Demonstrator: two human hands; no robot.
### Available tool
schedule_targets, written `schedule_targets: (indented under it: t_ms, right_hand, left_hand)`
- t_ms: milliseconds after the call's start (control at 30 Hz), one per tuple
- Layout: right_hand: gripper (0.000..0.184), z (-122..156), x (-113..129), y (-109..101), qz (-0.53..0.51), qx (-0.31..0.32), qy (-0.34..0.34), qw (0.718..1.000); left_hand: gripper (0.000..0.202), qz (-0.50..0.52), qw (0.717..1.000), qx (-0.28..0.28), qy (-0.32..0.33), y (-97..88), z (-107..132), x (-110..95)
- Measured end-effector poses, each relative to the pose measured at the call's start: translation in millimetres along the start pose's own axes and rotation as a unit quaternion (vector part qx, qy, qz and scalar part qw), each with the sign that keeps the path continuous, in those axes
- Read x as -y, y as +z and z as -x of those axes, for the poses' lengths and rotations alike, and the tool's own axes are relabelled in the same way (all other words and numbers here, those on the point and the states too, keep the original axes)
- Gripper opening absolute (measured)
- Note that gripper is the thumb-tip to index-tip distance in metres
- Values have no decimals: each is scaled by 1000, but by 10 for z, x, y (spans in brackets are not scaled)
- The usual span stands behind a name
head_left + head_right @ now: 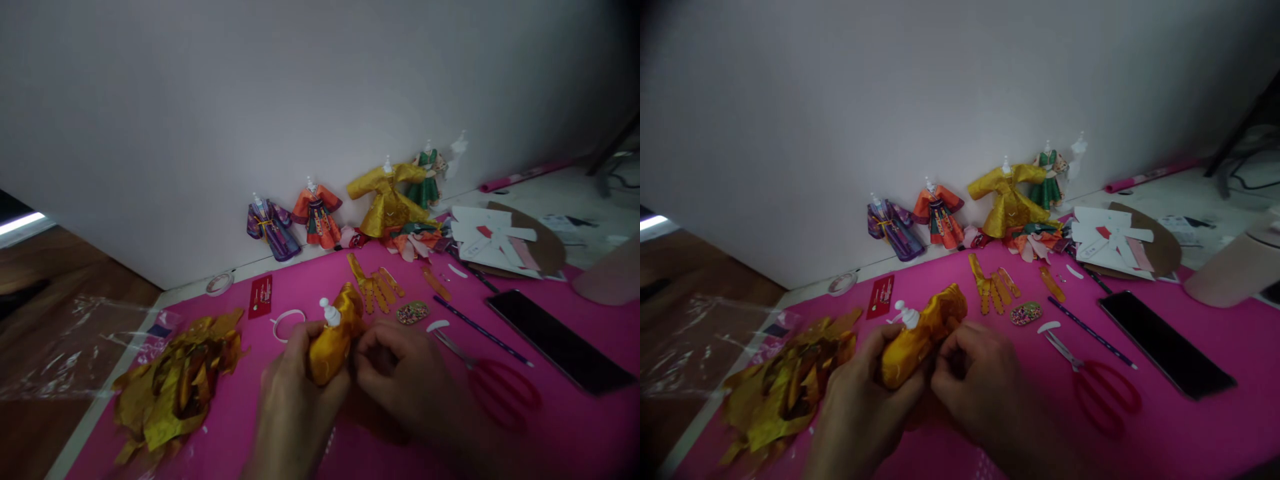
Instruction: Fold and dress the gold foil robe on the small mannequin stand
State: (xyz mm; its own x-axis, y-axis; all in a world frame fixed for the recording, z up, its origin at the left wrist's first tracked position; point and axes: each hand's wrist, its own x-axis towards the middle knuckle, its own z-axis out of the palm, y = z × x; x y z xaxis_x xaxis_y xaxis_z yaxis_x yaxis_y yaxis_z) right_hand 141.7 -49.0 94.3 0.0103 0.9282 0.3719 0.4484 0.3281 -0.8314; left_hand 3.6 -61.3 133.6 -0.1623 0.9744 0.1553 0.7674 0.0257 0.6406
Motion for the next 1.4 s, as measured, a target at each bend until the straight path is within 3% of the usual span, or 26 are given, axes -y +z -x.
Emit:
schedule_targets:
  t_ms: [633, 833, 1400]
  right_hand:
    - [17, 26, -27, 39, -16, -29, -18, 999]
    - [16, 40, -33, 99, -15, -71, -22, 997]
    - [15, 20, -24, 91, -1, -75, -39, 996]
  left_hand:
    - [26, 34, 999, -1, -9, -1, 8, -43]
    - [26, 30, 1000, 3, -1, 5, -6, 4]
    - [27, 27, 999, 17, -4, 6, -15, 17]
